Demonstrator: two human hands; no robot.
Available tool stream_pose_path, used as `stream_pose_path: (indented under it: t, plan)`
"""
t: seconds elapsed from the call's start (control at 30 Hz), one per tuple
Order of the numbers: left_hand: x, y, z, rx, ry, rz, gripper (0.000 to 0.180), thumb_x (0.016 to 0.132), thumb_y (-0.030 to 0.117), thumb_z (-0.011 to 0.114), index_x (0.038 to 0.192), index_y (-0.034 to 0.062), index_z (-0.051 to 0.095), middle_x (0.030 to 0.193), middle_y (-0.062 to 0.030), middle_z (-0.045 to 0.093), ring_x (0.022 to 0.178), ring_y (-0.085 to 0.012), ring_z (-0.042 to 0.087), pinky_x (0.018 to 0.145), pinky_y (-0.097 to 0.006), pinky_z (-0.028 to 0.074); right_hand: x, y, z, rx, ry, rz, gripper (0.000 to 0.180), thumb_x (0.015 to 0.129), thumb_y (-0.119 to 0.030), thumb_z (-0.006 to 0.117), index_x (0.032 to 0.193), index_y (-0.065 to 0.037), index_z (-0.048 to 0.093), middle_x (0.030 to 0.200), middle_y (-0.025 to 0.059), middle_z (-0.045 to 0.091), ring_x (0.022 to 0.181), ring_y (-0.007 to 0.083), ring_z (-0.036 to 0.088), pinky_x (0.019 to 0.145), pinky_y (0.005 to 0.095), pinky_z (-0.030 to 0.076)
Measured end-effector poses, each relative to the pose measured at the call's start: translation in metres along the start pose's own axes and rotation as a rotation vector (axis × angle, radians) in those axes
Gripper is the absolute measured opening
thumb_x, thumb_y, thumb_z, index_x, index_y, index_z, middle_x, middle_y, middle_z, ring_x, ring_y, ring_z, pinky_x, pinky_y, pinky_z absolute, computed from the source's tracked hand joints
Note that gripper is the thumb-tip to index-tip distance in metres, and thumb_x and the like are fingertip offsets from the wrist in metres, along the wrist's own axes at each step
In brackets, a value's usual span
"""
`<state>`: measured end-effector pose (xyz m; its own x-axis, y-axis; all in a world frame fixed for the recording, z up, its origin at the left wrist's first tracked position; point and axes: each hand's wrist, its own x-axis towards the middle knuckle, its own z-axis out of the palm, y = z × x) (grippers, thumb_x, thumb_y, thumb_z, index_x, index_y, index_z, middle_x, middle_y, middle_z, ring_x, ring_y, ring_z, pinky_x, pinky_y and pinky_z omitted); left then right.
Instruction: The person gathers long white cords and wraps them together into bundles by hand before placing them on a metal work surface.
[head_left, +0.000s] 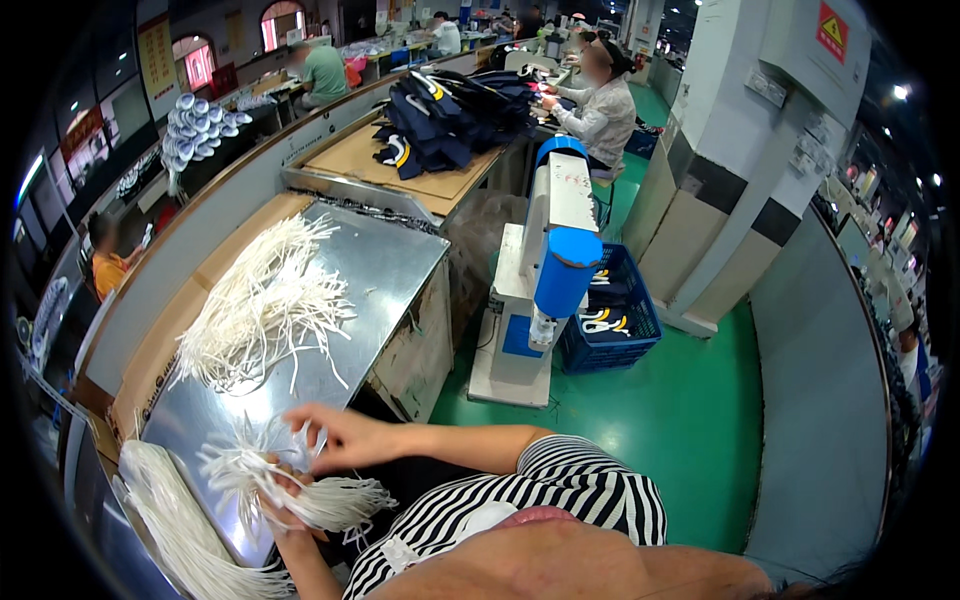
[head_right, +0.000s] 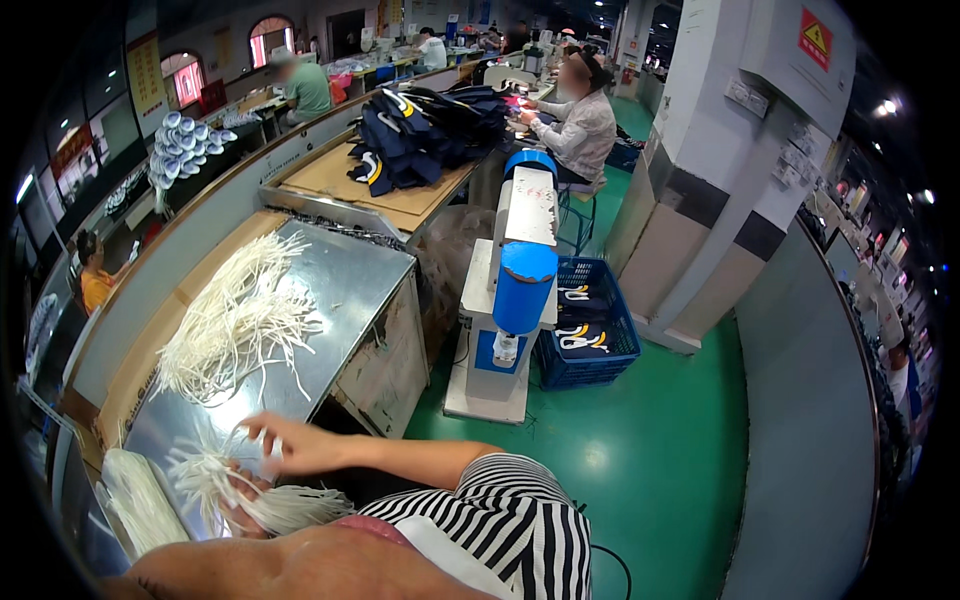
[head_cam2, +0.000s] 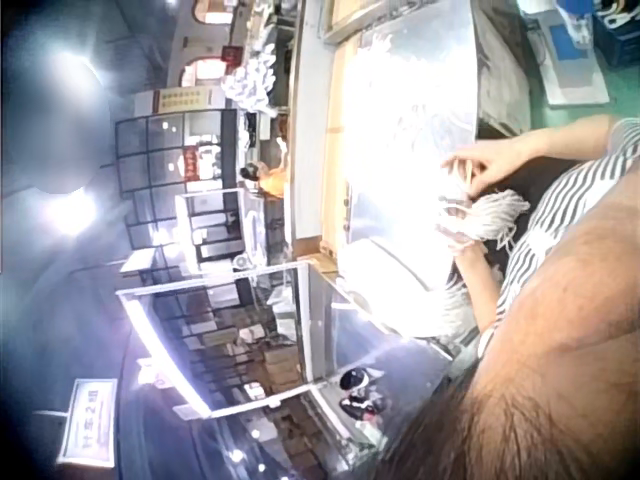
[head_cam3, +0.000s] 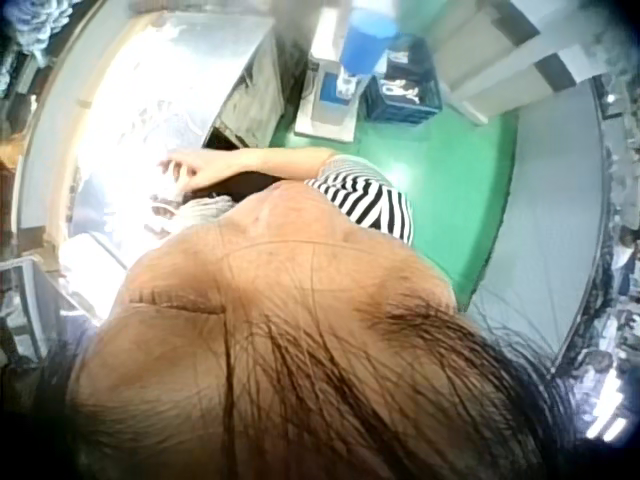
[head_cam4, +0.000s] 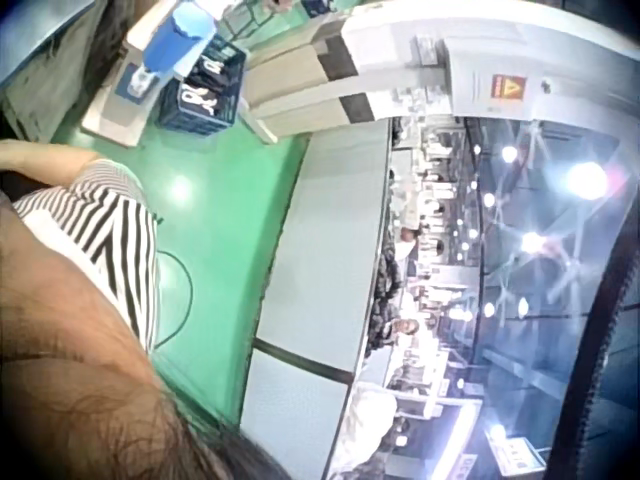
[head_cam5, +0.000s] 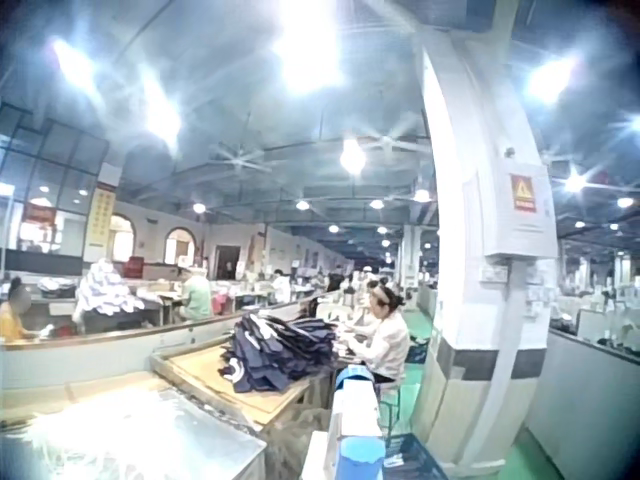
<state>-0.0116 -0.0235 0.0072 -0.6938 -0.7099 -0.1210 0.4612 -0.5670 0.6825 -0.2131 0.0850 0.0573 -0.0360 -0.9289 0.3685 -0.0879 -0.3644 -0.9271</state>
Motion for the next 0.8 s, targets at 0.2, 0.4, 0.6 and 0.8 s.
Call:
stream_pose_path:
  t: [0.2, 0.4, 0.6, 0.8]
  plan:
    - [0.018, -0.019, -0.031, 0.280, 0.113, -0.075, 0.025, 0.088, 0.026, 0.062, 0.099, 0.0042, 0.059, 0.086, -0.0041, 0.058, 0.073, -0.0150, 0.058, 0.067, -0.028, 0.050, -0.002, 0.050, 0.008, -0.172, -0.019, -0.187, 0.059, 0.084, -0.010, 0.066, 0.137, -0.009, 0.038, 0.126, 0.0100, 0.045, 0.103, 0.0174, 0.052, 0.073, 0.0291, 0.049]
    - [-0.005, -0.017, 0.013, 0.727, 0.111, -0.038, 0.019, 0.083, 0.022, 0.060, 0.090, 0.0043, 0.062, 0.083, -0.0037, 0.057, 0.074, -0.0139, 0.055, 0.067, -0.027, 0.046, -0.019, -0.003, 0.018, -0.132, 0.157, -0.171, 0.041, 0.084, -0.007, 0.065, 0.122, -0.005, 0.051, 0.114, 0.0090, 0.053, 0.098, 0.0177, 0.054, 0.072, 0.0279, 0.048]
    - [-0.026, -0.020, 0.076, 0.778, 0.102, 0.142, 0.023, 0.080, 0.023, 0.061, 0.091, 0.0023, 0.063, 0.081, -0.0022, 0.057, 0.072, -0.0136, 0.054, 0.064, -0.028, 0.044, -0.015, 0.001, 0.001, -0.041, 0.294, -0.206, 0.010, 0.086, -0.006, 0.061, 0.094, -0.001, 0.057, 0.084, 0.0024, 0.055, 0.079, 0.0100, 0.052, 0.071, 0.0249, 0.044]
    - [-0.033, -0.014, 0.078, 1.212, -0.012, 0.347, 0.022, 0.083, 0.023, 0.059, 0.090, 0.0033, 0.064, 0.076, -0.0049, 0.059, 0.074, -0.0134, 0.055, 0.064, -0.027, 0.043, -0.011, 0.003, 0.007, 0.325, 0.264, -0.096, 0.011, 0.089, -0.009, 0.059, 0.095, -0.004, 0.052, 0.085, -0.0015, 0.055, 0.079, 0.0052, 0.050, 0.071, 0.0216, 0.042]
